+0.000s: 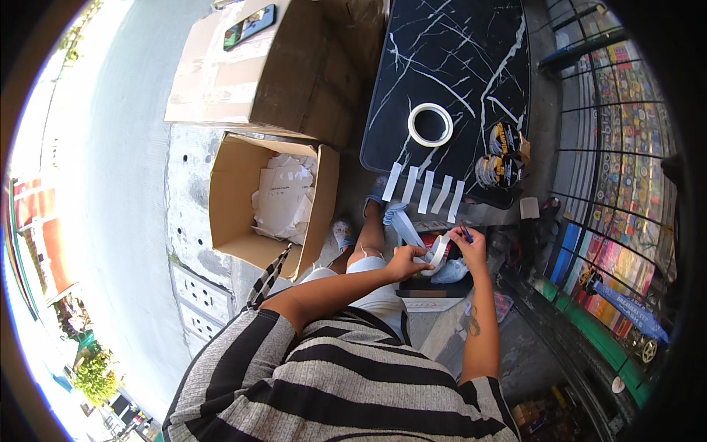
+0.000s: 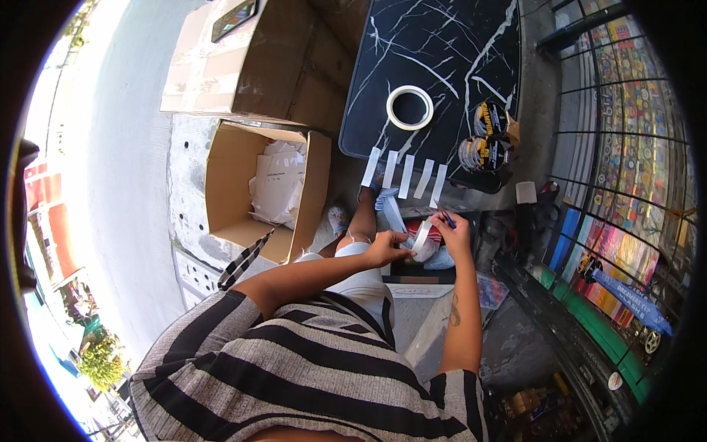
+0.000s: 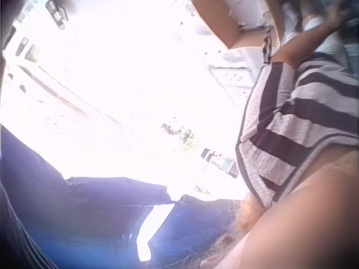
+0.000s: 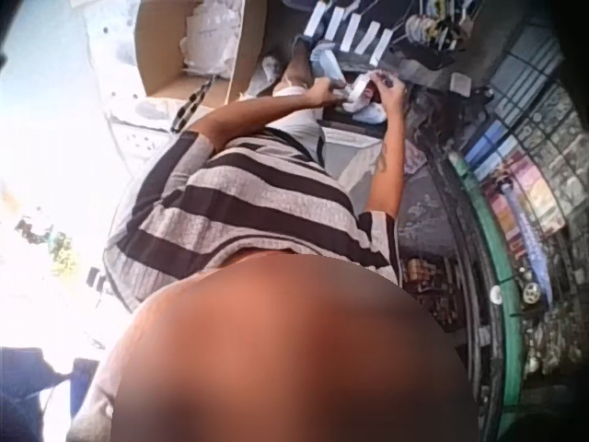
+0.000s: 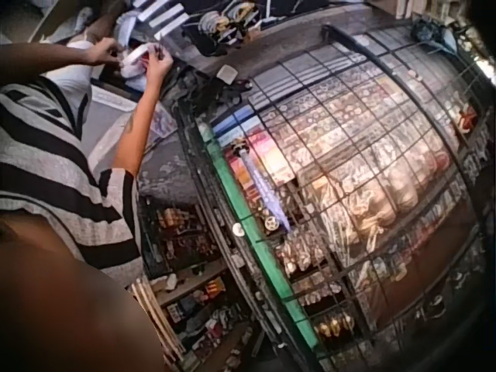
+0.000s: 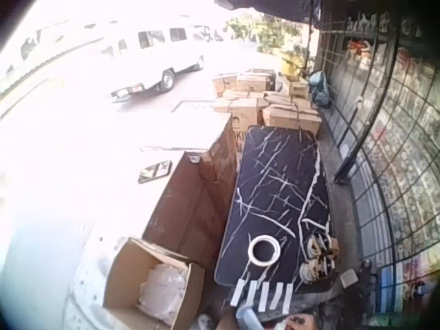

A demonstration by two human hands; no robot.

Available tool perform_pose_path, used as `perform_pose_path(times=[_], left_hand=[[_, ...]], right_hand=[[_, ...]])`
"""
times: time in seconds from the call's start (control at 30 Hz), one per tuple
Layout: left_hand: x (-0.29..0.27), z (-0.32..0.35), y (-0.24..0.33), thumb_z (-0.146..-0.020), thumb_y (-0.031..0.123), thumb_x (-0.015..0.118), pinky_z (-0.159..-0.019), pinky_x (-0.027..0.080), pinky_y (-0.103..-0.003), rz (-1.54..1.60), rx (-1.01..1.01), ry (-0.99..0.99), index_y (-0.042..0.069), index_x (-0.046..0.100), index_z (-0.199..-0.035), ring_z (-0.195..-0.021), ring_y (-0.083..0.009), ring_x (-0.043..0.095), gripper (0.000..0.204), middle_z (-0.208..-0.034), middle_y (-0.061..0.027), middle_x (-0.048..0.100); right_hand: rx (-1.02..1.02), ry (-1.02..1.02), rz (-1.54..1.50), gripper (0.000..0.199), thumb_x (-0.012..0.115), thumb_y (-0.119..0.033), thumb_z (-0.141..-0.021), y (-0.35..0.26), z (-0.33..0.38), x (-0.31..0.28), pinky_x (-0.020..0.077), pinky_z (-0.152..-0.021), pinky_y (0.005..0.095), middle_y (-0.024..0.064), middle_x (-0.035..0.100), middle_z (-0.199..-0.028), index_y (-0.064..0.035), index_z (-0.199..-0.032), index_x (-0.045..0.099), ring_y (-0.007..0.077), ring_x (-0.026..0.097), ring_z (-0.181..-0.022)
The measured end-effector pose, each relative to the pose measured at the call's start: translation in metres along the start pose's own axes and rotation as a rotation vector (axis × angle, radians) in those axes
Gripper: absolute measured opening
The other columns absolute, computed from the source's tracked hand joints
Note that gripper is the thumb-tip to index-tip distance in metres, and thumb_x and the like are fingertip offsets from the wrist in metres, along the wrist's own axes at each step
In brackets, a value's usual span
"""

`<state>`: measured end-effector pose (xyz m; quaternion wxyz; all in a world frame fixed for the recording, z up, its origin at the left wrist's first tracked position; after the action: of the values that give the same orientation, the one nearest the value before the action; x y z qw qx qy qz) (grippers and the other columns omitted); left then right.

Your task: The person assembles medals by cutting white tape into strips, attaching them to medal ribbons, and securing the ribbons to the medals. They then place the assembled medals into a cardboard box.

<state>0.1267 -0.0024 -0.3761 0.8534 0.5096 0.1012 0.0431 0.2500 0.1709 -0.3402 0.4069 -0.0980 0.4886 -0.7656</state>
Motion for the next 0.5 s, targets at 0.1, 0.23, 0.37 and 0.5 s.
perform_pose_path(times=[0.1, 0.23, 0.37, 0.5], left_hand=[[0.002, 0.002, 0.000, -0.075, 0.023, 0.082, -0.067, 0.047, -0.029, 0.098, 0.021, -0.064, -0.004, 0.067, -0.091, -0.071, -0.0056, 0.054, 0.034, -0.073, -0.0092, 0.065], [0.002, 0.002, 0.002, -0.076, 0.031, 0.080, -0.073, 0.044, -0.033, 0.007, 0.095, -0.052, 0.000, 0.068, -0.089, -0.071, -0.0148, 0.063, 0.036, -0.074, -0.0121, 0.066], [0.000, -0.003, 0.004, -0.076, 0.034, 0.080, -0.061, 0.045, -0.032, -0.095, 0.126, -0.062, 0.006, 0.073, -0.097, -0.062, -0.0151, 0.063, 0.036, -0.073, -0.0129, 0.069], [0.003, -0.007, 0.010, -0.076, 0.026, 0.081, -0.063, 0.048, -0.028, -0.051, 0.219, -0.079, 0.003, 0.072, -0.095, -0.062, -0.0087, 0.060, 0.032, -0.072, -0.0123, 0.069]], right_hand=[[-0.061, 0.030, -0.073, 0.010, 0.070, -0.010, -0.088, -0.003, 0.010, 0.002, 0.0367, -0.062, 0.0183, -0.0070, 0.056, -0.075, -0.0010, -0.086, 0.066, 0.0009, 0.043, -0.067], [-0.153, 0.088, -0.107, 0.011, 0.068, -0.009, -0.090, -0.018, 0.027, 0.006, 0.0386, -0.066, 0.0186, -0.0050, 0.057, -0.077, 0.0008, -0.086, 0.065, 0.0022, 0.047, -0.071], [-0.170, 0.124, -0.103, 0.007, 0.067, -0.006, -0.089, -0.040, 0.039, 0.004, 0.0418, -0.067, 0.0191, -0.0045, 0.061, -0.079, 0.0005, -0.089, 0.067, 0.0024, 0.050, -0.072], [-0.244, 0.215, -0.089, 0.007, 0.068, -0.006, -0.089, -0.063, 0.033, -0.011, 0.0447, -0.069, 0.0197, -0.0029, 0.064, -0.081, 0.0009, -0.091, 0.068, 0.0032, 0.055, -0.075]])
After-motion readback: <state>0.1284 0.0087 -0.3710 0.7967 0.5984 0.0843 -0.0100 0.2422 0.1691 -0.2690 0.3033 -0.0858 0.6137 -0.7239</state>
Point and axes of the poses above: each hand's wrist, its own z-axis away from the middle knuckle, its own x-axis out of the palm, y = z × x, the point moved 1 cm from there along -z, towards the middle knuckle
